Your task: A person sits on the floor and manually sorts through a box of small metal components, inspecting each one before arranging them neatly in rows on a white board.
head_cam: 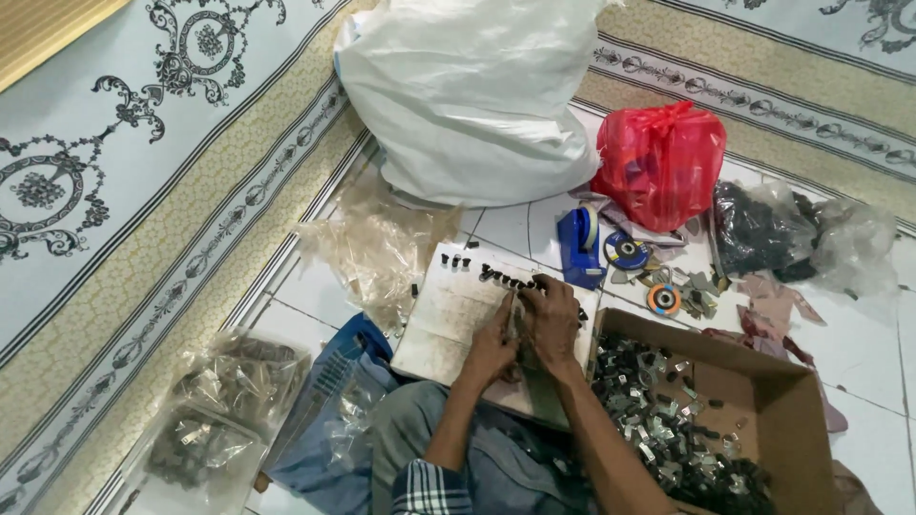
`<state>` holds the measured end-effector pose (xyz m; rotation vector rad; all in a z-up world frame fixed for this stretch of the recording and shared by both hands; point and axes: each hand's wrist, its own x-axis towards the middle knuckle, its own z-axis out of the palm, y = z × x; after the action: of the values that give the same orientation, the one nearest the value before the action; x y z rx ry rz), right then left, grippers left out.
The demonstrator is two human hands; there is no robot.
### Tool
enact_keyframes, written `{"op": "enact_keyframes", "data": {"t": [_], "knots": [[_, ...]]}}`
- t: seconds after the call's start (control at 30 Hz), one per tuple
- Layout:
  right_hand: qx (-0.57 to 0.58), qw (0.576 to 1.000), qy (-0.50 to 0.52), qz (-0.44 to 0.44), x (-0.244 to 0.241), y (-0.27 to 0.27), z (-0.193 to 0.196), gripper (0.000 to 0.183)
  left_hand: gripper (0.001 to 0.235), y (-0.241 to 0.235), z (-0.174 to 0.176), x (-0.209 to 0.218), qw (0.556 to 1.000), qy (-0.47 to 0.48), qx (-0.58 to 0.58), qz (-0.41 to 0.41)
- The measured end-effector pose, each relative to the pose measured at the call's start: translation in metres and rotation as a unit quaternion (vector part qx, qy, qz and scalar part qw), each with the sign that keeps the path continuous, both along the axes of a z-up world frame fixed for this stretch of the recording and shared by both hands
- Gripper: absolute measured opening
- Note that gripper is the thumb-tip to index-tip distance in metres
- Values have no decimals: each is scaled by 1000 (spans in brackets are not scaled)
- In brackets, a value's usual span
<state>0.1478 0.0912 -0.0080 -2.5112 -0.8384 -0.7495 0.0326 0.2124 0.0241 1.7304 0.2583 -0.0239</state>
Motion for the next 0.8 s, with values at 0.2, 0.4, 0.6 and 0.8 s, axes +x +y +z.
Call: {"op": "enact_keyframes", "data": {"t": [0.2, 0.4, 0.6, 0.8], "knots": [[-5, 1000, -16, -18, 0, 10, 8, 5, 88, 0, 15, 0, 999, 4, 52, 15], [19, 1000, -7, -13, -8, 13, 14, 5, 78, -4, 17, 1, 997, 9, 57, 49], [-1, 999, 10, -37, 0, 13, -10, 7, 78, -5, -1, 7, 995, -1, 79, 55], [16, 999, 34, -27, -2, 15, -6, 11, 79, -6, 9, 4, 996, 12, 70, 57]]}}
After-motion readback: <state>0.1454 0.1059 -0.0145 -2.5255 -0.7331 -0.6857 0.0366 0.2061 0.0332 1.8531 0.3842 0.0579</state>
